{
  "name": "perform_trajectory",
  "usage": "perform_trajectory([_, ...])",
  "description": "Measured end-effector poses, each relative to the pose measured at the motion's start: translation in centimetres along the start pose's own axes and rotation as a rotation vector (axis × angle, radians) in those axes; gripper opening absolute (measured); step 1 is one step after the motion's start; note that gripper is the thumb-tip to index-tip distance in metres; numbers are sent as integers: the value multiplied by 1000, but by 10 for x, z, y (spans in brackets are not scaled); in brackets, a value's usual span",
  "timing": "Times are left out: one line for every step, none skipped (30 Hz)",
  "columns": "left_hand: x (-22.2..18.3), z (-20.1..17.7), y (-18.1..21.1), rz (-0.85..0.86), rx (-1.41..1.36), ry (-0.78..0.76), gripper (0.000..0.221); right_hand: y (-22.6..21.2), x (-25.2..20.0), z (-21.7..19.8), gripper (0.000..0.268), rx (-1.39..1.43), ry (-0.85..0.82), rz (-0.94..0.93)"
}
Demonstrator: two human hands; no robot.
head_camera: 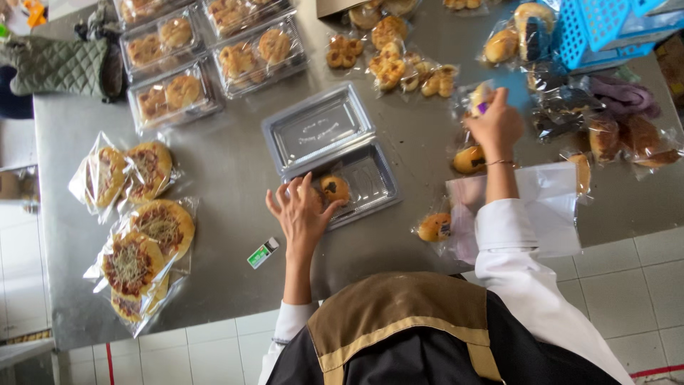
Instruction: The person places several baked pastries into clear plastic containers and seals the containers using a hand-held tape dispenser.
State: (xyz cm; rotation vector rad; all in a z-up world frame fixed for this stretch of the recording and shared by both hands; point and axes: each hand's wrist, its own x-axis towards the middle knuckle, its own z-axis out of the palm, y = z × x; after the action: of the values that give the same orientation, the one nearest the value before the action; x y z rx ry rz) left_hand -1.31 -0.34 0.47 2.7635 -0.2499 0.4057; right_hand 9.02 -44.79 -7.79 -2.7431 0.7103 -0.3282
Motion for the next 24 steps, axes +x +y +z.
perform_trajectory([3, -1, 1, 25, 32, -40, 94, 2, 0, -4, 68, -1, -7, -13])
perform_trajectory([5, -2, 4, 15, 33, -36, 94, 3, 2, -14, 70, 13, 68, 35])
perform_trajectory([7, -2, 8, 80, 14, -40, 97, 0, 2, -26, 72, 27, 144, 83])
perform_trajectory([9, 0, 10, 145, -5, -44, 101, -8, -2, -39, 72, 27, 142, 73])
perform_trajectory([14, 4, 12, 136, -4, -40, 101, -18, -9, -53, 77, 75, 259, -35])
perform_trajectory([18, 9, 13, 144, 30, -101, 104, -30, -20, -68, 81, 123, 372, -142])
perform_trajectory([21, 14, 15, 151, 64, -162, 107, -45, -34, -81, 78, 271, 287, -160])
perform_trajectory([25, 19, 16, 145, 66, -160, 107, -64, -51, -91, 75, 420, 203, -174])
perform_trajectory([29, 24, 17, 121, 59, -266, 109, -83, -75, -97, 75, 601, 112, -254])
perform_trajectory([30, 27, 17, 100, 53, -375, 111, -105, -99, -98, 74, 781, 19, -329])
perform_trajectory([28, 29, 16, 97, 55, -374, 111, -129, -117, -94, 72, 851, -94, -419])
perform_trajectory([26, 30, 15, 126, 2, -295, 97, -146, -130, -90, 69, 919, -206, -507])
perform_trajectory([25, 30, 13, 154, -51, -217, 83, -158, -139, -84, 70, 959, -337, -517])
perform_trajectory([22, 29, 11, 157, -47, -219, 83, -168, -147, -76, 71, 998, -468, -524])
perform_trajectory([19, 27, 8, 178, -29, -135, 79, -175, -154, -68, 71, 1002, -468, -521])
perform_trajectory([17, 25, 6, 196, -11, -48, 76, -182, -161, -58, 73, 859, -421, -530])
perform_trajectory([17, 23, 3, 194, -9, -48, 76, -187, -166, -49, 75, 716, -374, -537])
perform_trajectory([16, 22, 2, 186, 45, -69, 77, -191, -169, -40, 75, 716, -378, -540])
perform_trajectory([14, 20, 1, 177, 99, -90, 78, -194, -170, -32, 75, 609, -477, -475])
perform_trajectory([15, 18, 0, 174, 100, -87, 78, -197, -170, -24, 75, 500, -570, -411])
perform_trajectory([15, 17, 1, 157, 33, -113, 88, -199, -173, -18, 75, 500, -571, -415])
perform_trajectory([17, 15, 1, 147, -35, -140, 99, -199, -178, -12, 77, 497, -518, -436])
perform_trajectory([18, 11, -1, 151, -34, -138, 99, -199, -180, -7, 78, 493, -466, -457])
perform_trajectory([18, 6, -3, 142, -91, -158, 107, -197, -181, -2, 78, 493, -461, -453])
